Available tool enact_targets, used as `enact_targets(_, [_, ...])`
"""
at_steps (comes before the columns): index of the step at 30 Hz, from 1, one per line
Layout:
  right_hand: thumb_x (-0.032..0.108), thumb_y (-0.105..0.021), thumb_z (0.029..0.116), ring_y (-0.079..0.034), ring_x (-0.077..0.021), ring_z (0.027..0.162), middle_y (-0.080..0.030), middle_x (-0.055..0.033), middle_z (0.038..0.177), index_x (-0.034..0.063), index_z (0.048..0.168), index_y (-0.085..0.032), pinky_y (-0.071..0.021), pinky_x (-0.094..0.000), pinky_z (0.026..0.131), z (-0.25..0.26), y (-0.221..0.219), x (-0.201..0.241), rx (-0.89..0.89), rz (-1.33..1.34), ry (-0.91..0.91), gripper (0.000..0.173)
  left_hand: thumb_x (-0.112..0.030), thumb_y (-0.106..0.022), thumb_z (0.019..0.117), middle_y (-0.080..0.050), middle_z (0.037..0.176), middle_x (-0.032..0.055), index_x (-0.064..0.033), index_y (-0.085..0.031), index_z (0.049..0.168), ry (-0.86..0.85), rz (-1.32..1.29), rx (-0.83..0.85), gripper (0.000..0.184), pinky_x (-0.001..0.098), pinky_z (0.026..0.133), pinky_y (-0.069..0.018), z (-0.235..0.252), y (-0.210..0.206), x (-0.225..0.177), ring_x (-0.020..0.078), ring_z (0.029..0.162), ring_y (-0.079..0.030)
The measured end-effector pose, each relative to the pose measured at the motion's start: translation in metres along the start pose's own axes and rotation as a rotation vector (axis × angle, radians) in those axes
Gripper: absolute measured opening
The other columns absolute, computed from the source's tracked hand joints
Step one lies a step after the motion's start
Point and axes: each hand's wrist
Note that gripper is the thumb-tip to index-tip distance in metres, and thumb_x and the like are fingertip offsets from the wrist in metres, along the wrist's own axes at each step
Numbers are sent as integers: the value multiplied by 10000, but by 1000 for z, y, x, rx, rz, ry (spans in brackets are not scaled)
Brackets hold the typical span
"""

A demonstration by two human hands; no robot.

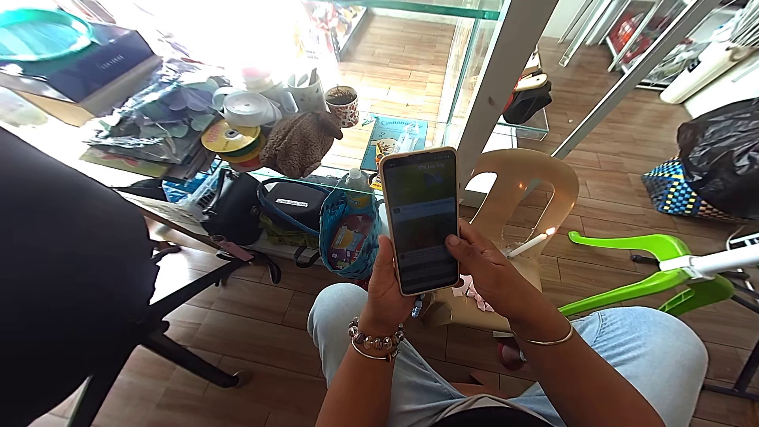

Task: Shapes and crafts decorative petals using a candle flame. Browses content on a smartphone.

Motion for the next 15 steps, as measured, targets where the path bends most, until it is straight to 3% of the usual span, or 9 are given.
enact_targets(3, [218,-560,1038,-694,-52,893,-701,9,989,134,1221,-550,-578,-189,746,0,0,-1,18,-21,27,202,-583,-474,1021,-708,1247,34,-218,-644,1348,5,-14,1,519,352,981,-564,0,0,0,144,1153,-678])
enact_targets(5, [161,-672,968,-707,-76,934,-707,-4,1037,128,1246,-541,-600,-216,796,1,0,0,23,-4,18,309,-582,-483,1019,-709,1242,34,-217,-644,1346,4,-13,-8,516,347,979,-565,0,-1,0,143,1150,-679])
enact_targets(7, [102,-706,934,-712,-90,961,-704,-15,1064,120,1259,-522,-607,-234,833,1,-1,0,25,16,17,374,-578,-477,1022,-711,1233,32,-215,-644,1344,-1,-10,-10,513,344,978,-564,0,-1,-1,140,1145,-680])
enact_targets(11, [137,-672,968,-710,-79,932,-711,-9,1028,122,1236,-538,-602,-216,796,1,-2,1,15,-15,-1,300,-583,-474,1021,-712,1231,30,-222,-645,1342,-3,-7,-11,513,343,972,-567,0,-1,-1,138,1140,-682])
enact_targets(15, [228,-475,1079,-698,-68,881,-700,-10,957,132,1202,-545,-579,-209,768,2,0,-2,16,5,12,171,-586,-457,1027,-707,1246,34,-218,-641,1351,3,-17,13,524,347,968,-570,1,1,1,144,1148,-680])
Point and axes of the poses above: each hand's wrist, its own z-axis towards the middle knuckle, its own y-axis out of the back of the hand, x = y × z
